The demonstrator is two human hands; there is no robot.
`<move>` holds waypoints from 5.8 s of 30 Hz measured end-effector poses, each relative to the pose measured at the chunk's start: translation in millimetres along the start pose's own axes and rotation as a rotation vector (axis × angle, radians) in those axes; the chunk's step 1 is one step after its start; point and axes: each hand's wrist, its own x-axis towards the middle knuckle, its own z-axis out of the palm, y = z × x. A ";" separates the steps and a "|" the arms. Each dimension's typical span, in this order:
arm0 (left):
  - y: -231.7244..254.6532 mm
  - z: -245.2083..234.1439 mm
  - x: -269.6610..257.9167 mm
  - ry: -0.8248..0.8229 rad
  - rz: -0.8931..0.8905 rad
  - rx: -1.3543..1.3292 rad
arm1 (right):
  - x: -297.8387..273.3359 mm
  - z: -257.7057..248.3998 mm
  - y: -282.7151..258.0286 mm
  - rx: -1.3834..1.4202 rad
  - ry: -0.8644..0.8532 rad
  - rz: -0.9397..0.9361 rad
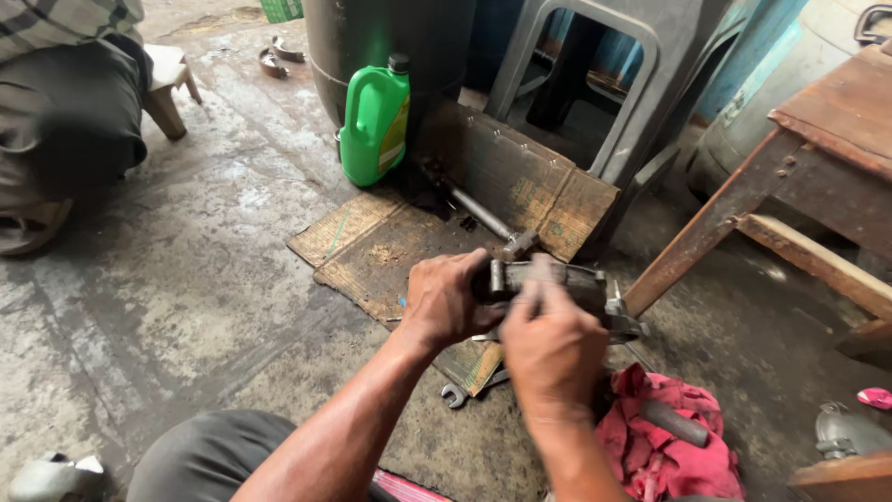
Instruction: The person is cleaning a mechanical part, likely a brake caliper, using a red cloth and a metal tool. They repeatedly wipe the part and use the tool to scrape or adjust it.
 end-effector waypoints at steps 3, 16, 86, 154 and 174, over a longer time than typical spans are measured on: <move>6.2 -0.3 2.5 0.002 -0.018 -0.022 | 0.5 -0.3 1.9 -0.039 -0.013 -0.080; 8.7 -7.4 3.7 0.007 -0.006 -0.034 | -1.4 5.2 12.3 -0.040 0.124 -0.091; 9.5 0.6 15.9 -0.006 0.027 0.064 | 21.6 36.8 88.7 0.357 0.129 0.290; 28.3 -5.1 14.8 0.033 0.024 0.058 | 23.6 -35.1 39.7 -0.141 -0.160 0.196; 28.0 0.0 7.0 -0.049 0.018 0.112 | 36.4 -41.8 62.1 0.020 -0.210 0.101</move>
